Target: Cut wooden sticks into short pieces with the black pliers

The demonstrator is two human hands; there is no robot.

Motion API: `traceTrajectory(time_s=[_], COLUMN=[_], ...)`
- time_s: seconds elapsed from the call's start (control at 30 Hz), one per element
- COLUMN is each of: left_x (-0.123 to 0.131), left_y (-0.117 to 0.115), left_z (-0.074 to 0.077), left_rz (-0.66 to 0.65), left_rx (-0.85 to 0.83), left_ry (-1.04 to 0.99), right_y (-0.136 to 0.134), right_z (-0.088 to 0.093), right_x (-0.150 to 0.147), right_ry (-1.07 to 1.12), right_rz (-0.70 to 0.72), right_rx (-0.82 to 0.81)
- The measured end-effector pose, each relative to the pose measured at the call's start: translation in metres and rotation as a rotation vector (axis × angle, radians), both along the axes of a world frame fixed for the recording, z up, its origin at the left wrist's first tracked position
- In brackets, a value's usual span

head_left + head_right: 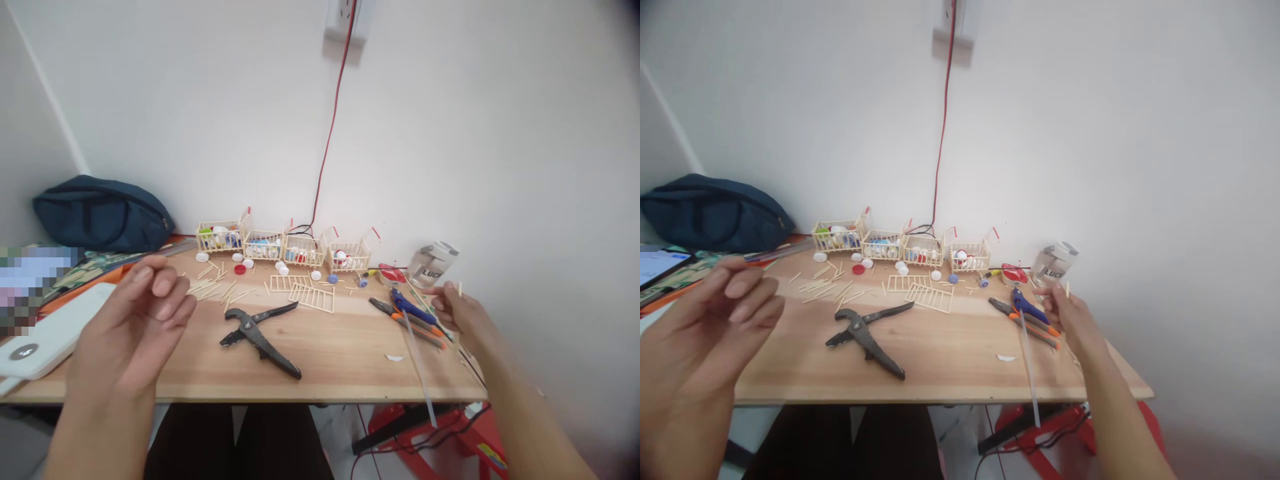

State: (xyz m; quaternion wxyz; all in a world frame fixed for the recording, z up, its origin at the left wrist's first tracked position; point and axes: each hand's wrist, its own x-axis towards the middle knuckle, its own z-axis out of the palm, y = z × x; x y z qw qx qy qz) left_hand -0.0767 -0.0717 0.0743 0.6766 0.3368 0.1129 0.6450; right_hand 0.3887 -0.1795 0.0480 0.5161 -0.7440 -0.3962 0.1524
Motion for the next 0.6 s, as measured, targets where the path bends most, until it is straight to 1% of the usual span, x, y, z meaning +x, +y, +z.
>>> traceTrajectory(time_s=[0.07,0.13,0.17,0.23,0.27,0.33,0.37,0.4,0.43,0.5,0.6], left_x=[0.007,0.024,0.035,0.06,0.072,0.091,0.098,0.103,0.107,0.11,0.11], left_y=[0.0,-0.004,-0.008,-0.019,-0.025,-0.039,-0.046,-0.052,-0.056,-0.062,-0.062], left_z=[0.001,-0.008,-0.015,-0.033,-0.043,-0.06,-0.067,-0.072,-0.077,-0.085,-0.095], left_rz=[0.023,-0.001,-0.059,-0.277,-0.375,-0.486,-0.547,-0.636,-0.672,-0.688,-0.629], left_rx=[0.019,0.016,0.005,0.056,0.102,0.143,0.137,0.117,0.093,0.048,-0.013], left_ry=[0.038,0.227,0.367,0.637,0.738,0.844,0.848,0.825,0.811,0.803,0.771], right_y=[0.006,0.016,0.022,0.036,0.042,0.053,0.057,0.06,0.062,0.064,0.062], right_z=[0.007,0.008,0.006,-0.001,-0.005,-0.014,-0.018,-0.022,-0.025,-0.03,-0.033], right_x=[-0.045,-0.092,-0.114,-0.152,-0.168,-0.193,-0.203,-0.211,-0.218,-0.227,-0.231], right_ry=[0.424,0.719,0.834,1.018,1.09,1.189,1.219,1.236,1.241,1.224,1.189], right_rz=[0.236,0.443,0.518,0.63,0.669,0.709,0.714,0.712,0.707,0.693,0.703], right_rx=[0.152,0.192,0.22,0.242,0.242,0.271,0.285,0.296,0.305,0.304,0.283])
